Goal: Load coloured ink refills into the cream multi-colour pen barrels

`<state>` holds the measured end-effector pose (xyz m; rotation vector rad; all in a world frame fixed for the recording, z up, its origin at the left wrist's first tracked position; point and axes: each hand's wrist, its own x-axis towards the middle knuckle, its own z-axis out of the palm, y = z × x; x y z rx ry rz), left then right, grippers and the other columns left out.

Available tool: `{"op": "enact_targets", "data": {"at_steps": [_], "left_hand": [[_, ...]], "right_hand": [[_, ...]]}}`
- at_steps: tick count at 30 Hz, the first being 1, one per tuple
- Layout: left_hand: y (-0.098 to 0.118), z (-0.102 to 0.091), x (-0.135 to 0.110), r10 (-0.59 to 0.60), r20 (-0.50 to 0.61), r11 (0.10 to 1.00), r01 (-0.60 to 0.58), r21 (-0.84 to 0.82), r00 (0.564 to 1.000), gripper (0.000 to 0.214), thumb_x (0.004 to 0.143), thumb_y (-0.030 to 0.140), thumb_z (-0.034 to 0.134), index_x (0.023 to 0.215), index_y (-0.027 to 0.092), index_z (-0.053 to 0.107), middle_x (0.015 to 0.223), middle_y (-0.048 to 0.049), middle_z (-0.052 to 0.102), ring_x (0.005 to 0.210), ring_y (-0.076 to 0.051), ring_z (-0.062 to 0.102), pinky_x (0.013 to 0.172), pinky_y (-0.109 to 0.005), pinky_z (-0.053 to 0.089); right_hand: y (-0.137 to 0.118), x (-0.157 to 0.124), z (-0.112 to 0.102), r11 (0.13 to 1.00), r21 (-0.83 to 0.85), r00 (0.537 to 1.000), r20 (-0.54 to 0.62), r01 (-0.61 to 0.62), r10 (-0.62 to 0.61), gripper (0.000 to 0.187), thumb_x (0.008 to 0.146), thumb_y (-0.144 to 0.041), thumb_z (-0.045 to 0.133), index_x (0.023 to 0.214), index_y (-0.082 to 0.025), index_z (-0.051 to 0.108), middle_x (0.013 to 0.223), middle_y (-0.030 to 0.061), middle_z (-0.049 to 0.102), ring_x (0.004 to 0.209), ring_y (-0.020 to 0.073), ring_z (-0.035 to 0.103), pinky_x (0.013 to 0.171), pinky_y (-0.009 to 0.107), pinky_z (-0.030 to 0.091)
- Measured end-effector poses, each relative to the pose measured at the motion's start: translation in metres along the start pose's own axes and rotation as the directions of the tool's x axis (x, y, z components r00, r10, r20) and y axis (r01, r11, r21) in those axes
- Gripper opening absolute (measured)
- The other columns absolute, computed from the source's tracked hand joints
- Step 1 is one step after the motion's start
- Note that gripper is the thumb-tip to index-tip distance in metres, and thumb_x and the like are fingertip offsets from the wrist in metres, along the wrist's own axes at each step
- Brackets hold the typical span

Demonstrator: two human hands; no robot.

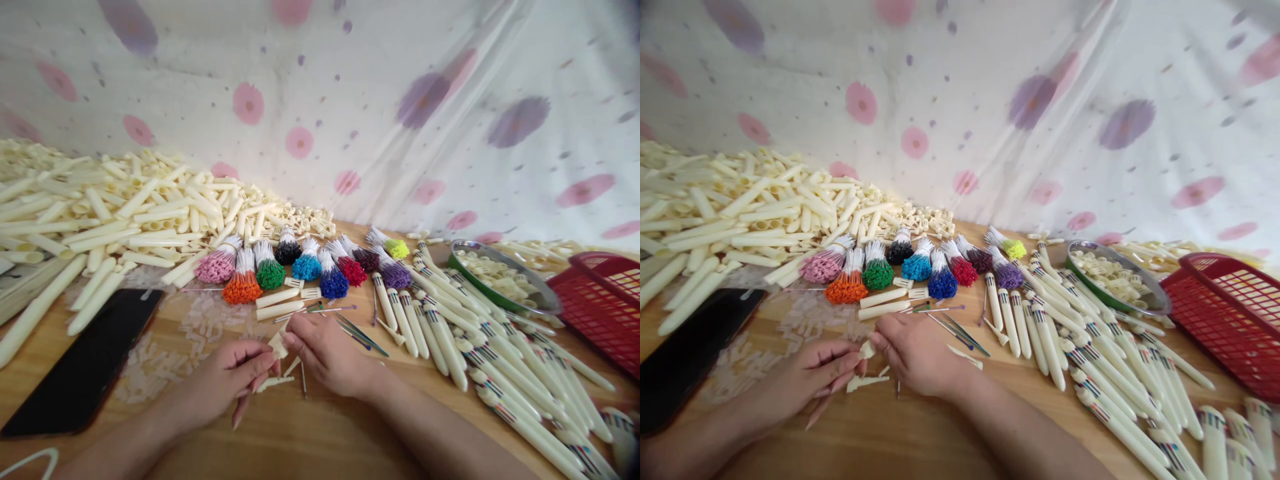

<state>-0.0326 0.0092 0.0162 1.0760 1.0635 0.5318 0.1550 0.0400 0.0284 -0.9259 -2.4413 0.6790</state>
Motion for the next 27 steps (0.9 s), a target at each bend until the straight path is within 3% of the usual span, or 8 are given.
{"op": "enact_targets", "data": {"at_steps": [3,7,12,17,20,22,25,27], "left_hand": [[0.0,0.0001,0.0002,-0.005,-0.003,1.0,0.005,-0.01,1.0,0.049,0.062,0.064,0.061,0.07,0.016,0.059,0.043,0.0118,0.033,0.033,-0.003,0.022,0.028,-0.014,0.036],[0.0007,0.0009,-0.0007,-0.005,-0.016,1.0,0.004,-0.027,1.0,0.047,0.063,0.064,0.06,0.067,0.017,0.058,0.041,0.0123,0.03,0.032,-0.003,0.021,0.027,-0.013,0.034],[0.0007,0.0012,-0.0008,-0.011,-0.006,1.0,0.011,-0.026,1.0,0.045,0.065,0.062,0.059,0.068,0.017,0.058,0.041,0.0125,0.029,0.032,-0.003,0.021,0.027,-0.014,0.035],[-0.0006,-0.0001,-0.0002,-0.011,-0.005,0.999,0.011,-0.033,1.0,0.046,0.067,0.062,0.058,0.069,0.016,0.058,0.041,0.0126,0.028,0.032,-0.003,0.021,0.027,-0.013,0.035],[-0.0014,-0.0004,0.0002,-0.005,0.001,1.0,0.006,-0.017,1.0,0.047,0.065,0.063,0.06,0.07,0.016,0.058,0.042,0.0121,0.031,0.033,-0.003,0.023,0.028,-0.014,0.036],[-0.0017,-0.0006,0.0001,0.005,0.009,1.0,-0.004,-0.02,1.0,0.046,0.066,0.062,0.059,0.07,0.016,0.058,0.043,0.0119,0.031,0.033,-0.004,0.023,0.028,-0.013,0.036],[-0.0019,-0.0009,-0.0002,0.006,0.002,0.999,-0.006,-0.043,1.0,0.044,0.068,0.061,0.058,0.07,0.016,0.058,0.043,0.0123,0.028,0.034,-0.004,0.02,0.028,-0.013,0.035],[-0.0016,-0.0006,-0.0003,0.005,0.013,0.999,-0.004,-0.046,1.0,0.045,0.067,0.061,0.059,0.07,0.016,0.058,0.042,0.0124,0.028,0.034,-0.004,0.02,0.028,-0.013,0.036]], "right_hand": [[0.0008,-0.0002,0.0012,0.999,-0.019,0.999,-0.001,-0.05,0.05,0.04,0.096,-0.038,0.024,0.065,-0.019,0.04,0.058,-0.0018,0.043,0.052,0.0101,0.038,0.052,0.021,0.03],[-0.0004,-0.0007,0.0012,0.999,-0.001,0.999,0.019,0.047,-0.047,0.029,0.095,-0.034,0.026,0.083,-0.017,0.046,0.074,0.0019,0.052,0.065,0.0119,0.045,0.06,0.022,0.034],[-0.0002,0.0002,0.0025,0.999,-0.036,0.999,0.002,-0.04,0.04,0.04,0.096,-0.039,0.023,0.067,-0.019,0.042,0.061,-0.0011,0.044,0.055,0.0107,0.04,0.054,0.021,0.031],[0.0007,0.0005,0.0037,0.999,0.02,0.999,0.011,0.048,-0.048,0.028,0.095,-0.032,0.026,0.084,-0.017,0.047,0.076,0.0023,0.052,0.067,0.0119,0.046,0.062,0.022,0.036],[-0.0009,0.0006,0.0036,0.998,-0.011,0.997,0.034,-0.069,0.07,0.039,0.095,-0.037,0.026,0.066,-0.018,0.043,0.06,-0.0012,0.045,0.054,0.01,0.039,0.054,0.021,0.031],[-0.0023,0.0004,0.0017,0.992,0.025,0.992,0.044,-0.121,0.119,0.04,0.095,-0.04,0.027,0.065,-0.018,0.042,0.058,-0.0022,0.043,0.052,0.0095,0.038,0.052,0.021,0.029],[-0.0042,0.0002,-0.0005,0.997,0.061,0.998,0.02,-0.055,0.054,0.03,0.095,-0.037,0.027,0.08,-0.018,0.045,0.069,0.0,0.049,0.061,0.0111,0.043,0.057,0.02,0.032],[-0.0045,0.0005,0.0004,1.0,0.016,1.0,0.008,-0.014,0.014,0.029,0.095,-0.035,0.025,0.08,-0.018,0.045,0.071,0.0009,0.049,0.063,0.0117,0.043,0.059,0.021,0.032]]}}
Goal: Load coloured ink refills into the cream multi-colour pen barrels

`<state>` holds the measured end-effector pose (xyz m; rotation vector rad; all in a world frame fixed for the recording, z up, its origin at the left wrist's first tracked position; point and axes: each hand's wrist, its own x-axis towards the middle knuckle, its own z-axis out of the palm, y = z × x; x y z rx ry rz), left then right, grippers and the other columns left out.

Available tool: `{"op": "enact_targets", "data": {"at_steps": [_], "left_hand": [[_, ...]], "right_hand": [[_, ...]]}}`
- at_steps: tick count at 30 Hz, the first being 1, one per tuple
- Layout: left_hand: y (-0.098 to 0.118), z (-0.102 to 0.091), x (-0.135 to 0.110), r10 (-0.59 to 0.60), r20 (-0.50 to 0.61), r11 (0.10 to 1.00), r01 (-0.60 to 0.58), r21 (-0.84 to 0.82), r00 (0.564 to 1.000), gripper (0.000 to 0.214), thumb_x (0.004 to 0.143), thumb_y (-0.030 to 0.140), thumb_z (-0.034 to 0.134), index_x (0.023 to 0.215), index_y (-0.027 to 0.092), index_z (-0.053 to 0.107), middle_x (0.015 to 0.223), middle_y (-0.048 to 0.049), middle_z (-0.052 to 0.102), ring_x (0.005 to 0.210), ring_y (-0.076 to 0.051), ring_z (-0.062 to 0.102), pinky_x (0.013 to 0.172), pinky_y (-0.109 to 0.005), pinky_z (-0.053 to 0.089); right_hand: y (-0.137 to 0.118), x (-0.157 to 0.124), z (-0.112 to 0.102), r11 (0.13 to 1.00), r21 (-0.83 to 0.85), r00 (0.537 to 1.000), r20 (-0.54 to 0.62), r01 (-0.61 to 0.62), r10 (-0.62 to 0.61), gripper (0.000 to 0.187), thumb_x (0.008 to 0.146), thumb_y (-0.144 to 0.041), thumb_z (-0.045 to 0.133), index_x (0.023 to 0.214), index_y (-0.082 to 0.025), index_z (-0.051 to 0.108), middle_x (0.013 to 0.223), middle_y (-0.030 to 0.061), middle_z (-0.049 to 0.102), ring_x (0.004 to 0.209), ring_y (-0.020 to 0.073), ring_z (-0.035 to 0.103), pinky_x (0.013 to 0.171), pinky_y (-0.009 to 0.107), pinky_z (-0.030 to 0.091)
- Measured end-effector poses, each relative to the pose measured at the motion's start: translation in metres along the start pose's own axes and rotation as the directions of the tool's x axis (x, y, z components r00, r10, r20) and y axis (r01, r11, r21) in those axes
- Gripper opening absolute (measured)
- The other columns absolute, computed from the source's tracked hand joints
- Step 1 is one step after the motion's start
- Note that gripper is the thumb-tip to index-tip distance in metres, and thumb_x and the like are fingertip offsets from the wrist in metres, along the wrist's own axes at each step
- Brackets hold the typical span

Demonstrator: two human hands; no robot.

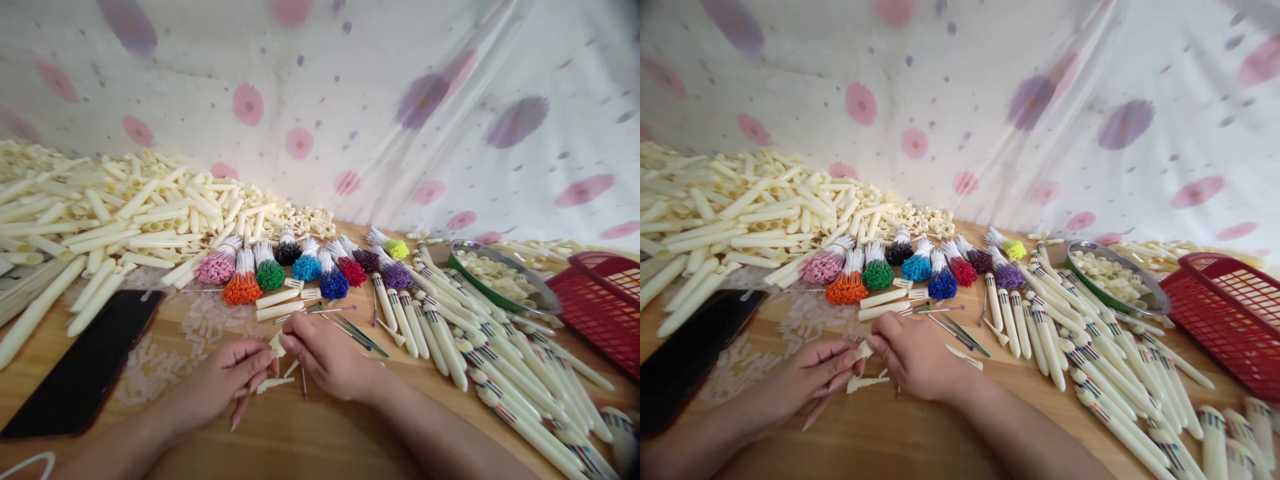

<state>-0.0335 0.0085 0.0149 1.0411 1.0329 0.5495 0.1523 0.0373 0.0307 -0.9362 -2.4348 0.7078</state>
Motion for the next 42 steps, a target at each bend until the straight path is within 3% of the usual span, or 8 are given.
{"op": "enact_targets", "data": {"at_steps": [5,10,15,22,27,30,35,42], "left_hand": [[0.003,0.002,-0.001,-0.005,0.0,1.0,0.005,0.012,1.0,0.047,0.064,0.063,0.06,0.069,0.016,0.058,0.042,0.0124,0.029,0.033,-0.004,0.021,0.028,-0.014,0.036],[0.001,0.001,0.002,-0.01,-0.011,0.999,0.011,0.043,1.0,0.046,0.066,0.062,0.058,0.069,0.017,0.057,0.042,0.0124,0.029,0.032,-0.003,0.022,0.028,-0.015,0.036],[-0.004,0.0,0.005,-0.005,-0.01,0.997,0.005,0.074,1.0,0.045,0.067,0.062,0.058,0.07,0.017,0.057,0.043,0.0121,0.032,0.031,-0.004,0.026,0.028,-0.015,0.036],[0.001,0.0,0.002,-0.02,-0.009,1.0,0.02,0.014,1.0,0.045,0.067,0.062,0.058,0.068,0.017,0.057,0.041,0.0128,0.027,0.033,-0.004,0.018,0.028,-0.014,0.034],[-0.002,0.0,0.004,0.034,-0.073,0.986,-0.022,0.168,0.997,0.043,0.07,0.061,0.053,0.064,0.018,0.052,0.047,0.01,0.038,0.032,-0.005,0.032,0.029,-0.017,0.032],[-0.005,0.0,0.002,0.202,-0.151,0.902,-0.124,0.415,0.968,0.038,0.08,0.049,0.047,0.057,0.02,0.047,0.046,0.007,0.043,0.036,-0.009,0.043,0.037,-0.019,0.036],[-0.005,0.002,-0.001,0.569,-0.136,0.567,-0.267,0.78,0.811,0.021,0.083,0.029,0.048,0.078,0.022,0.067,0.071,-0.0036,0.069,0.066,-0.019,0.062,0.064,-0.027,0.046],[-0.004,0.003,-0.001,0.586,-0.084,0.403,-0.199,0.893,0.806,0.029,0.086,0.029,0.044,0.094,0.018,0.07,0.09,-0.0107,0.073,0.079,-0.025,0.066,0.072,-0.033,0.047]], "right_hand": [[0.002,0.0,0.002,0.994,-0.008,0.993,0.025,-0.112,0.112,0.041,0.095,-0.041,0.023,0.066,-0.019,0.042,0.059,-0.002,0.043,0.054,0.0104,0.038,0.053,0.021,0.028],[0.001,0.0,0.002,1.0,-0.006,0.999,0.05,0.004,-0.004,0.025,0.094,-0.03,0.028,0.081,-0.018,0.045,0.073,0.0016,0.052,0.064,0.0119,0.044,0.06,0.022,0.034],[0.001,0.002,0.004,0.993,0.015,0.987,0.108,-0.121,0.119,0.037,0.096,-0.034,0.027,0.068,-0.018,0.045,0.061,-0.0013,0.047,0.054,0.01,0.039,0.054,0.021,0.031],[0.005,0.0,0.002,0.998,0.0,0.997,0.044,0.065,-0.065,0.024,0.094,-0.028,0.028,0.077,-0.019,0.042,0.073,0.0011,0.048,0.066,0.012,0.043,0.062,0.022,0.035],[0.003,0.002,0.012,0.992,0.004,0.991,0.039,-0.126,0.126,0.025,0.093,-0.028,0.032,0.07,-0.02,0.037,0.06,-0.0038,0.039,0.054,0.01,0.035,0.053,0.021,0.028],[0.0,0.003,0.014,0.981,0.034,0.982,0.013,-0.191,0.19,0.026,0.092,-0.027,0.033,0.067,-0.02,0.035,0.058,-0.0049,0.036,0.052,0.0093,0.033,0.052,0.021,0.027],[-0.004,0.004,0.014,0.964,0.058,0.965,-0.005,-0.261,0.262,0.027,0.092,-0.027,0.034,0.065,-0.02,0.035,0.057,-0.0048,0.036,0.052,0.0092,0.033,0.051,0.02,0.027],[-0.003,0.005,0.011,0.965,-0.017,0.966,0.004,-0.26,0.26,0.026,0.092,-0.028,0.034,0.068,-0.02,0.039,0.059,-0.004,0.04,0.054,0.0097,0.036,0.052,0.021,0.026]]}}
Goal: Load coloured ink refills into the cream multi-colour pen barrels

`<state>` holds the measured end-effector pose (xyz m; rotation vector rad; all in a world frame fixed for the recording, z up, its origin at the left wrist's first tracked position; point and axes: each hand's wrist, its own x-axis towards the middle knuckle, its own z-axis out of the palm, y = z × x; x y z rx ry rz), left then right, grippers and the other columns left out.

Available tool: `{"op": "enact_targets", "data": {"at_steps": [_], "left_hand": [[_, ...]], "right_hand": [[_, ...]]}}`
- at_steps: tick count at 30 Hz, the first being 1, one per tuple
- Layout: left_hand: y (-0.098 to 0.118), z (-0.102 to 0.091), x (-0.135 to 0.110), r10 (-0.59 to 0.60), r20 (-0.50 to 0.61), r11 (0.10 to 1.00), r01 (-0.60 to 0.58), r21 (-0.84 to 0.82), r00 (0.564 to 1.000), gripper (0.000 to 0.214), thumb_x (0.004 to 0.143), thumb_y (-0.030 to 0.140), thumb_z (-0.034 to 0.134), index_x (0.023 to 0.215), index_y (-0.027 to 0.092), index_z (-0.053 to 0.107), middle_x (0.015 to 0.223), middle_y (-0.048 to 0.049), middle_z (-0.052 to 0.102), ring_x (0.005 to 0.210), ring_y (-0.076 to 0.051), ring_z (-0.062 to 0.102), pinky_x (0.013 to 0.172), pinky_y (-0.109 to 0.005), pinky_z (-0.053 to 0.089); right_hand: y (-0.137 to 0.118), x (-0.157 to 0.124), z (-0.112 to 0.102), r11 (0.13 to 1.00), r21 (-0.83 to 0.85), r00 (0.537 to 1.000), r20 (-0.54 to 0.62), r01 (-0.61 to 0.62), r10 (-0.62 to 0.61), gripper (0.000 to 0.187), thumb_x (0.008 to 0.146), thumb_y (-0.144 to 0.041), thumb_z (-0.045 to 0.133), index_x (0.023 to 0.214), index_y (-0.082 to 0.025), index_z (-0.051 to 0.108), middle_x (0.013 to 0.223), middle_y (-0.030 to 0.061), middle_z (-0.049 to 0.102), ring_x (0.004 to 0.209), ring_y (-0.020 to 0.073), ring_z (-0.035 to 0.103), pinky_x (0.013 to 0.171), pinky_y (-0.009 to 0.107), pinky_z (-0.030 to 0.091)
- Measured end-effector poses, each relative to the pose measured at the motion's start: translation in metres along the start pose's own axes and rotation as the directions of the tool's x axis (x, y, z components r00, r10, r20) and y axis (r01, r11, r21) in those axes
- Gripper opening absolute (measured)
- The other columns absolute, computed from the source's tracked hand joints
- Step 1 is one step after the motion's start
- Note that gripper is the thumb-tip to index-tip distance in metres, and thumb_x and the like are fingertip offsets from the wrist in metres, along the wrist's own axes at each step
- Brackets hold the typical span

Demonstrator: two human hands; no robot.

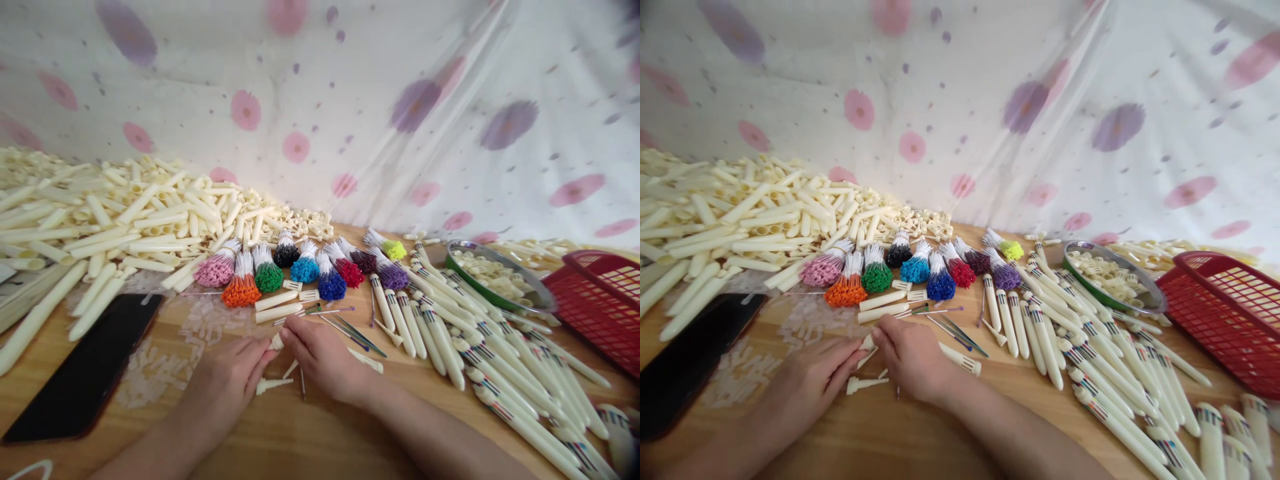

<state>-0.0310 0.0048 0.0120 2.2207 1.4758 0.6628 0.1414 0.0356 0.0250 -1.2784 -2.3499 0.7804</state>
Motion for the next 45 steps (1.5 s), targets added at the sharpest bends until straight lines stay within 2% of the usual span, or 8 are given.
{"op": "enact_targets", "data": {"at_steps": [7,10,14,19,27,32,39,45], "left_hand": [[-0.015,-0.037,0.012,-0.151,-0.126,0.988,0.154,0.014,0.98,0.027,0.08,0.043,0.054,0.092,0.023,0.067,0.091,-0.0021,0.072,0.076,-0.02,0.064,0.066,-0.024,0.045],[-0.036,-0.073,0.026,-0.287,-0.277,0.902,0.356,0.246,0.917,0.038,0.086,0.046,0.041,0.105,0.02,0.06,0.099,-0.0018,0.067,0.076,-0.019,0.062,0.067,-0.023,0.044],[-0.076,-0.112,0.056,-0.175,-0.225,0.701,0.282,0.656,0.958,0.036,0.089,0.028,0.033,0.11,0.009,0.055,0.108,-0.0102,0.061,0.103,-0.026,0.055,0.086,-0.03,0.04],[-0.104,-0.117,0.083,-0.19,-0.074,0.68,0.185,0.709,0.979,0.028,0.081,0.018,0.044,0.096,0.007,0.065,0.102,-0.0183,0.063,0.1,-0.033,0.056,0.084,-0.039,0.04],[-0.093,-0.113,0.085,-0.152,-0.026,0.718,0.129,0.684,0.988,0.028,0.082,0.016,0.04,0.074,0.007,0.065,0.086,-0.0156,0.065,0.089,-0.032,0.058,0.077,-0.037,0.038],[-0.081,-0.115,0.079,-0.157,-0.188,0.792,0.238,0.562,0.969,0.028,0.087,0.024,0.037,0.084,0.009,0.061,0.09,-0.0132,0.063,0.086,-0.029,0.057,0.074,-0.035,0.038],[-0.054,-0.1,0.054,-0.222,-0.408,0.946,0.297,0.129,0.885,0.016,0.08,0.03,0.053,0.087,0.016,0.058,0.094,-0.0064,0.06,0.088,-0.022,0.054,0.075,-0.029,0.039],[-0.032,-0.053,0.031,-0.433,-0.245,0.806,0.251,-0.537,0.867,0.021,0.077,0.038,0.056,0.077,0.017,0.055,0.06,0.0035,0.054,0.05,-0.012,0.053,0.046,-0.022,0.047]], "right_hand": [[0.023,0.008,-0.034,0.915,-0.373,0.981,0.045,-0.157,0.187,0.035,0.095,-0.035,0.031,0.075,-0.02,0.055,0.067,0.0018,0.059,0.056,0.0125,0.05,0.051,0.023,0.026],[0.033,0.011,-0.039,0.836,-0.494,0.963,-0.012,-0.239,0.268,0.038,0.095,-0.037,0.032,0.076,-0.018,0.059,0.071,0.0071,0.065,0.062,0.0166,0.058,0.052,0.025,0.028],[0.031,0.013,-0.034,0.773,-0.546,0.943,-0.113,-0.323,0.314,0.038,0.092,-0.043,0.036,0.082,-0.016,0.059,0.074,0.0106,0.067,0.067,0.0213,0.063,0.052,0.025,0.029],[0.019,0.011,-0.027,0.774,-0.562,0.956,-0.153,-0.291,0.249,0.03,0.091,-0.04,0.041,0.08,-0.018,0.057,0.075,0.0049,0.067,0.069,0.0187,0.063,0.05,0.024,0.028],[-0.003,0.011,0.003,0.873,-0.487,0.993,-0.081,0.033,-0.082,0.015,0.087,-0.03,0.05,0.083,-0.018,0.057,0.083,0.0035,0.065,0.079,0.0171,0.058,0.062,0.025,0.037],[-0.025,0.028,0.023,0.839,-0.496,0.974,0.077,0.224,-0.214,0.018,0.087,-0.031,0.049,0.091,-0.017,0.059,0.089,0.0067,0.062,0.085,0.0202,0.055,0.066,0.029,0.044],[-0.039,0.048,0.033,0.826,-0.531,0.978,0.18,0.19,-0.11,0.017,0.086,-0.013,0.046,0.096,-0.012,0.059,0.094,0.0111,0.061,0.09,0.0222,0.055,0.067,0.03,0.048],[-0.038,0.043,0.032,0.831,-0.523,0.974,0.209,0.189,-0.09,0.02,0.086,-0.01,0.043,0.101,-0.009,0.057,0.098,0.0135,0.058,0.092,0.0235,0.055,0.069,0.032,0.048]]}}
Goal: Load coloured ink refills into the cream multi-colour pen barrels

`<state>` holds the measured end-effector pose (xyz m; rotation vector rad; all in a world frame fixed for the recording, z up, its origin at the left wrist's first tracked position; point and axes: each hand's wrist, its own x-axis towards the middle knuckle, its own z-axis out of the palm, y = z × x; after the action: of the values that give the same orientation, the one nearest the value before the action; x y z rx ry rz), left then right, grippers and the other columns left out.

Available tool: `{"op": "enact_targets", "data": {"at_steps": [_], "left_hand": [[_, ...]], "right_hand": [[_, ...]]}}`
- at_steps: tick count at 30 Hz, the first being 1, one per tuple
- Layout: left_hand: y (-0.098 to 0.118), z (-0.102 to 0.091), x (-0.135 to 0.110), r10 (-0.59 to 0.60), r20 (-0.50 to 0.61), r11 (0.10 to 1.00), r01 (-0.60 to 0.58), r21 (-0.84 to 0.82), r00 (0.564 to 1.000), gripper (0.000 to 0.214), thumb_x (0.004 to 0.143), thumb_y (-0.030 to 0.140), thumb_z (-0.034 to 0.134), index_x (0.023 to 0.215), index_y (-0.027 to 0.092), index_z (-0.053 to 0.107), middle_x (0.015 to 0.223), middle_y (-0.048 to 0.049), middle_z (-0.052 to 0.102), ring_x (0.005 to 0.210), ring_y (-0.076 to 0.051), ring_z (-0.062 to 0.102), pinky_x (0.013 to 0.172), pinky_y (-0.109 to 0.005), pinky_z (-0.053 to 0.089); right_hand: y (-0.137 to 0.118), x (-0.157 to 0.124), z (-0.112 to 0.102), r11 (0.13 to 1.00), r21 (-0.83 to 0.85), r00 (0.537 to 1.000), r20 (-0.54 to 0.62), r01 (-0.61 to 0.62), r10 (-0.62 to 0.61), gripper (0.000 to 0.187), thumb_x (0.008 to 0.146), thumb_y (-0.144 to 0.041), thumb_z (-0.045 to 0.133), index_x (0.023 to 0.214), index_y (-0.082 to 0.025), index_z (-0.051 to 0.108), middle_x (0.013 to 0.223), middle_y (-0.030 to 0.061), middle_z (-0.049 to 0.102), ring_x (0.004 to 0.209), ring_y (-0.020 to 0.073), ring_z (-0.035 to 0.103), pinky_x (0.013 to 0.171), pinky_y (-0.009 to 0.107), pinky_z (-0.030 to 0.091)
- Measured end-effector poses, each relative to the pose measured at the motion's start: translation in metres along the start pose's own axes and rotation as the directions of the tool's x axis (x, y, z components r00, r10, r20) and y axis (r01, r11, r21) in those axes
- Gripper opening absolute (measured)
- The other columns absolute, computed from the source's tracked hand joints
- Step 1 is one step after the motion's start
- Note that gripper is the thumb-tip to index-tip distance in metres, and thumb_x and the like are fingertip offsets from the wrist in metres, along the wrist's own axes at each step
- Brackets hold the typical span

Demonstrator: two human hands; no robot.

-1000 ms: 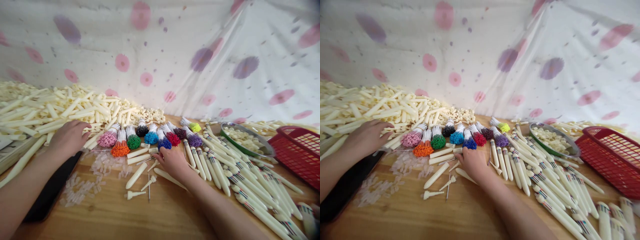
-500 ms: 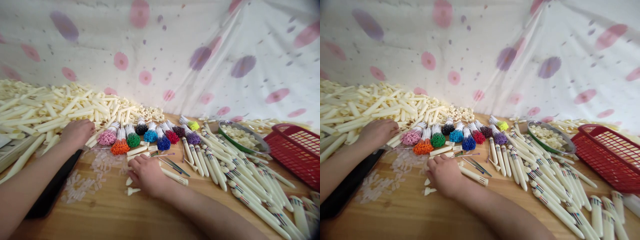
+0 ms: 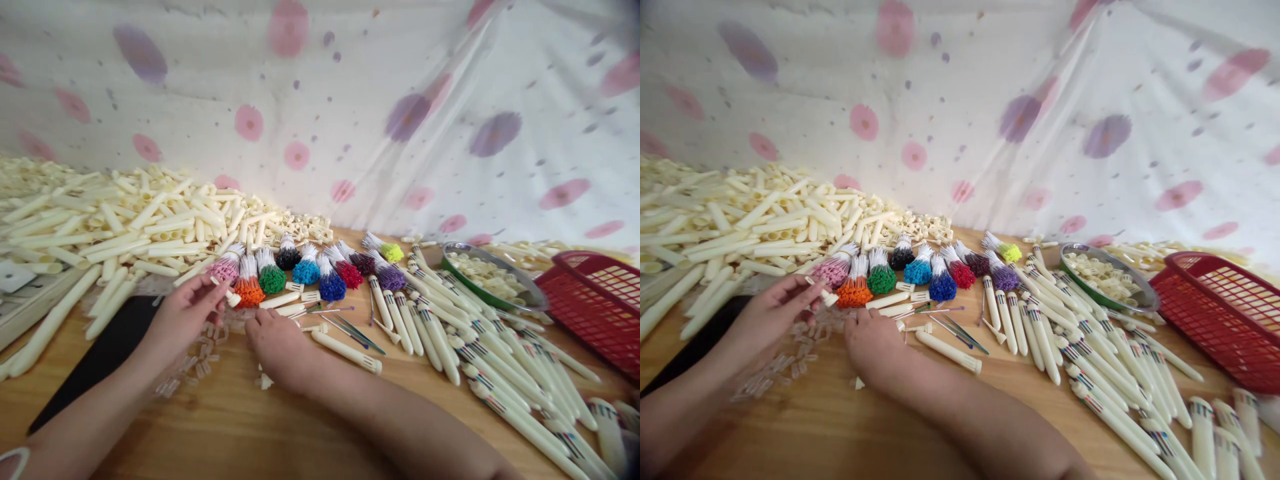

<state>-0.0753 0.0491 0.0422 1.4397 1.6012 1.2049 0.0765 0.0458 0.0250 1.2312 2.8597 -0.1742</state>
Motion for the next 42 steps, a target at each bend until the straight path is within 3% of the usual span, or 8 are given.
{"op": "enact_targets", "data": {"at_steps": [2,5,10,17,20,25,34,42], "left_hand": [[-0.001,0.011,-0.011,-0.08,0.015,0.981,0.081,-0.175,0.997,0.016,0.076,0.032,0.059,0.075,0.017,0.056,0.06,0.0033,0.056,0.053,-0.011,0.057,0.05,-0.021,0.053],[0.0,0.02,-0.022,-0.354,0.155,0.703,0.372,-0.606,0.922,0.008,0.072,0.007,0.062,0.07,0.014,0.063,0.059,0.0019,0.062,0.054,-0.008,0.061,0.055,-0.017,0.056],[0.0,0.018,-0.029,-0.493,0.244,0.507,0.504,-0.7,0.835,0.034,0.077,-0.011,0.046,0.07,0.012,0.07,0.066,-0.0021,0.07,0.054,-0.007,0.066,0.055,-0.012,0.057],[-0.001,0.029,-0.04,-0.52,0.4,0.399,0.629,-0.667,0.755,0.038,0.075,-0.013,0.048,0.066,0.015,0.072,0.065,-0.0004,0.072,0.055,-0.007,0.068,0.055,-0.01,0.057],[-0.001,0.032,-0.044,-0.514,0.453,0.373,0.666,-0.646,0.728,0.034,0.072,-0.011,0.055,0.065,0.018,0.073,0.065,0.0013,0.072,0.057,-0.007,0.068,0.057,-0.009,0.056],[-0.002,0.036,-0.048,-0.514,0.484,0.359,0.69,-0.628,0.708,0.024,0.07,-0.003,0.063,0.063,0.018,0.073,0.062,0.0016,0.071,0.056,-0.006,0.066,0.056,-0.008,0.055],[-0.004,0.043,-0.05,-0.491,0.518,0.334,0.7,-0.631,0.701,0.02,0.07,-0.002,0.065,0.065,0.016,0.071,0.064,0.0006,0.07,0.06,-0.006,0.065,0.057,-0.008,0.053],[-0.003,0.045,-0.057,-0.429,0.586,0.467,0.725,-0.507,0.687,0.031,0.05,0.036,0.083,0.057,0.015,0.061,0.049,0.0068,0.049,0.039,-0.001,0.035,0.037,-0.009,0.035]], "right_hand": [[0.001,-0.001,0.004,1.0,0.004,1.0,-0.012,0.013,-0.013,0.022,0.084,-0.011,0.046,0.104,-0.008,0.055,0.099,0.0139,0.057,0.092,0.0238,0.054,0.07,0.032,0.048],[0.008,-0.002,0.013,0.999,0.04,0.994,-0.106,0.029,-0.025,0.02,0.082,-0.014,0.05,0.1,-0.011,0.057,0.096,0.0129,0.056,0.089,0.0236,0.052,0.067,0.032,0.047],[0.029,-0.013,0.018,0.9,0.43,0.938,-0.334,0.069,0.087,0.01,0.076,-0.014,0.054,0.085,-0.018,0.055,0.084,0.0033,0.054,0.077,0.0151,0.05,0.069,0.027,0.043],[0.04,-0.04,0.008,0.21,0.971,0.921,-0.182,0.113,0.343,0.012,0.078,-0.027,0.056,0.086,-0.019,0.052,0.07,-0.0023,0.054,0.062,0.0097,0.052,0.059,0.022,0.043],[0.036,-0.045,0.009,0.104,0.983,0.899,-0.18,0.151,0.4,0.022,0.075,-0.036,0.061,0.077,-0.019,0.049,0.065,-0.0041,0.049,0.052,0.0072,0.044,0.049,0.019,0.04],[0.033,-0.046,0.017,0.178,0.966,0.861,-0.247,0.186,0.445,0.029,0.08,-0.047,0.054,0.075,-0.02,0.046,0.06,-0.0056,0.042,0.046,0.0063,0.037,0.042,0.018,0.034],[0.033,-0.047,0.018,0.726,0.651,0.737,-0.599,0.221,0.313,0.019,0.088,-0.029,0.048,0.073,-0.019,0.052,0.068,0.0007,0.053,0.065,0.0118,0.05,0.059,0.023,0.041],[0.038,-0.05,0.013,0.803,0.562,0.803,-0.563,0.199,0.195,0.025,0.091,-0.031,0.043,0.072,-0.018,0.051,0.066,0.0009,0.054,0.06,0.0109,0.048,0.057,0.021,0.038]]}}
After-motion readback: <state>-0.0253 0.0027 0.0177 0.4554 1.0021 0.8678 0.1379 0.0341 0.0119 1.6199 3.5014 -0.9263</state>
